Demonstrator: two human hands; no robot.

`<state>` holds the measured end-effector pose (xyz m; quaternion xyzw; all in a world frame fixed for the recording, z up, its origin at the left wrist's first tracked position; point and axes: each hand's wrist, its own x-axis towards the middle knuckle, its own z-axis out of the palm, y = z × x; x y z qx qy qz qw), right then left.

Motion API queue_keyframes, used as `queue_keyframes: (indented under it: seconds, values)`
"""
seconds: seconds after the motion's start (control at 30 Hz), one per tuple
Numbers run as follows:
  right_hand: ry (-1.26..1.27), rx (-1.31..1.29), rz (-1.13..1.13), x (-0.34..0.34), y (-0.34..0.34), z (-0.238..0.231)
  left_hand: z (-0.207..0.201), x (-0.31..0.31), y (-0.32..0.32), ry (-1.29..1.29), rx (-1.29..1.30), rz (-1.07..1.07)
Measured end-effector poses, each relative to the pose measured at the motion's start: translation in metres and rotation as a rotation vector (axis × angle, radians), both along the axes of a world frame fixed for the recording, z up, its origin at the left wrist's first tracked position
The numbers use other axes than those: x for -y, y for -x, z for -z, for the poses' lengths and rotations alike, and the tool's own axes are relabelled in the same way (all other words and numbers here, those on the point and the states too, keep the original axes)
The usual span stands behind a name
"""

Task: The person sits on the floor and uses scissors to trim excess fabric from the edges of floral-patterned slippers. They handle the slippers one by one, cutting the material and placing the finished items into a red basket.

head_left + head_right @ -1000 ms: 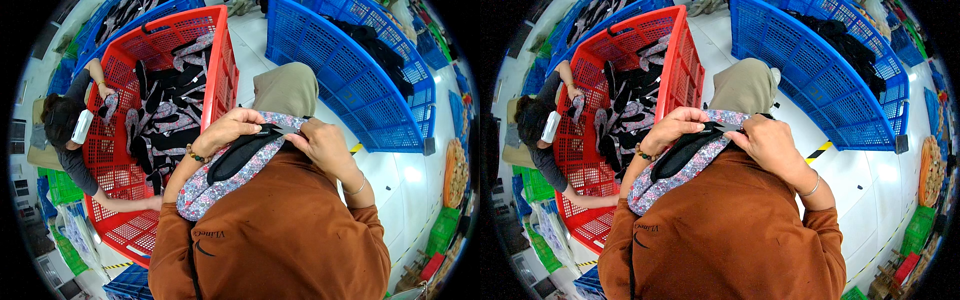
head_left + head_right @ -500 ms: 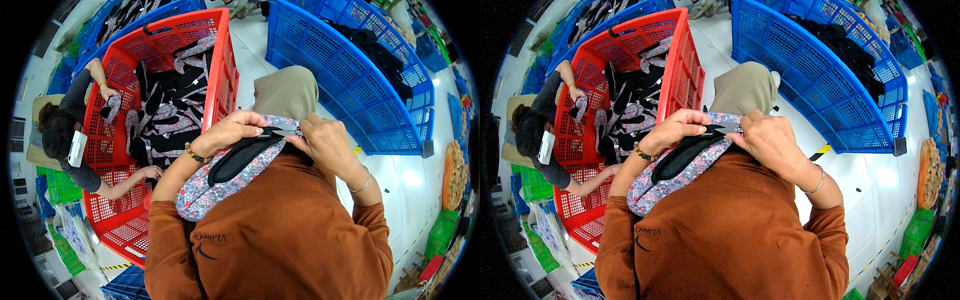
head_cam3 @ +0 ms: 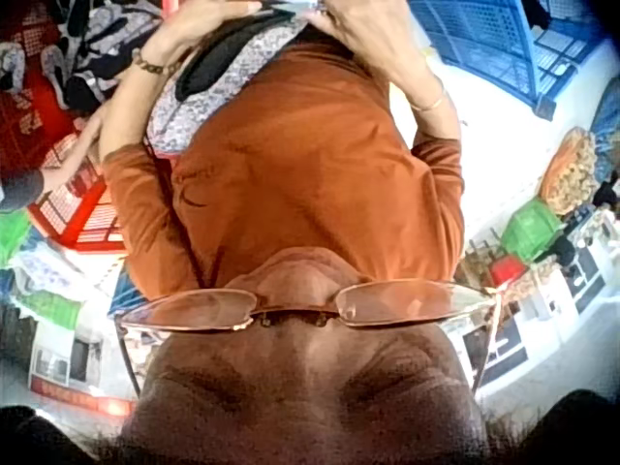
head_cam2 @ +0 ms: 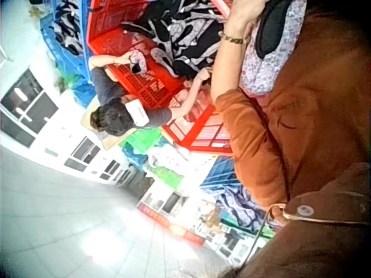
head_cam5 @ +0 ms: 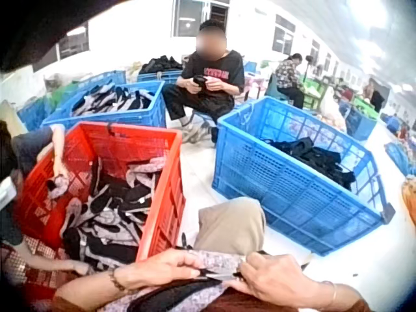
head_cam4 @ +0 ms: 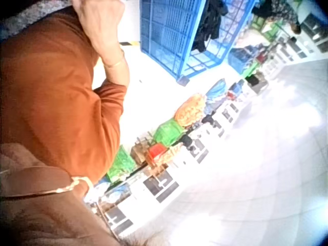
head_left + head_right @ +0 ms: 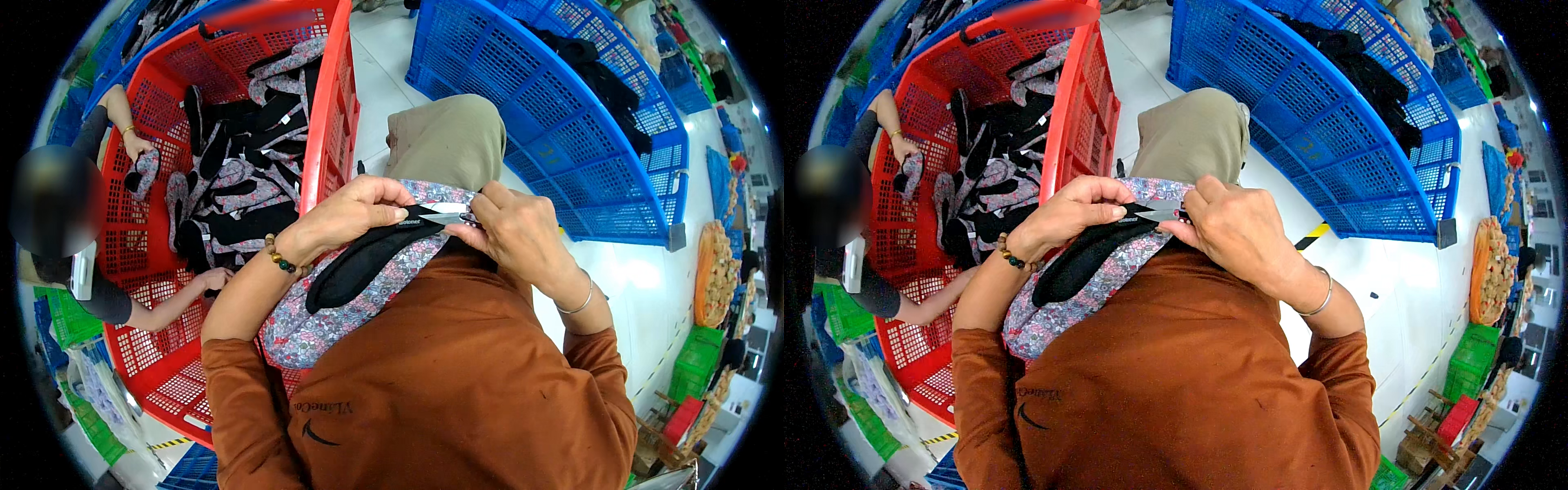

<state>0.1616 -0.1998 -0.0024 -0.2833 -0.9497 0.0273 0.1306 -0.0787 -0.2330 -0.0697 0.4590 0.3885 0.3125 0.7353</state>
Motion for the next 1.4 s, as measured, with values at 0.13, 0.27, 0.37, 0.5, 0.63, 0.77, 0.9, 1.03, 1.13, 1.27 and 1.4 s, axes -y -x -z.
queue_keyframes:
  seconds: [0.13,0.27,0.37,0.5,0.63,0.77,0.9,1.03,1.13,1.27,1.4]
  values:
    - [-0.003,0.031,0.015,0.002,0.003,-0.005,-0.003,0.000,-0.001,-0.028,-0.029,0.018]
    - [-0.008,0.032,0.098,0.005,0.009,-0.010,0.000,0.000,0.003,-0.030,0.015,0.040]
    - [-0.015,-0.033,0.207,0.002,0.012,-0.012,0.001,0.002,0.006,-0.037,0.039,0.031]
    - [0.255,-0.167,0.188,-0.006,0.013,-0.009,0.005,0.005,0.006,-0.107,0.006,0.006]
    - [0.463,-0.199,0.110,0.001,0.029,-0.003,0.017,0.010,0.004,-0.227,0.052,-0.068]
    - [0.428,-0.178,0.124,0.011,0.042,0.006,0.029,0.008,0.003,-0.382,-0.096,-0.095]
    - [0.464,-0.192,0.124,0.025,0.045,0.006,0.034,0.024,-0.002,-0.320,0.014,-0.183]
    - [0.470,-0.203,0.096,0.023,0.050,0.006,0.029,0.031,0.000,-0.279,0.077,-0.239]
    - [0.454,-0.218,0.087,0.020,0.054,0.012,0.033,0.029,0.002,-0.317,0.086,-0.253]
    - [0.425,-0.187,0.087,0.023,0.059,0.015,0.048,0.029,-0.002,-0.291,0.115,-0.303]
    - [0.418,-0.142,0.067,0.021,0.059,0.018,0.054,0.027,-0.005,-0.246,0.182,-0.318]
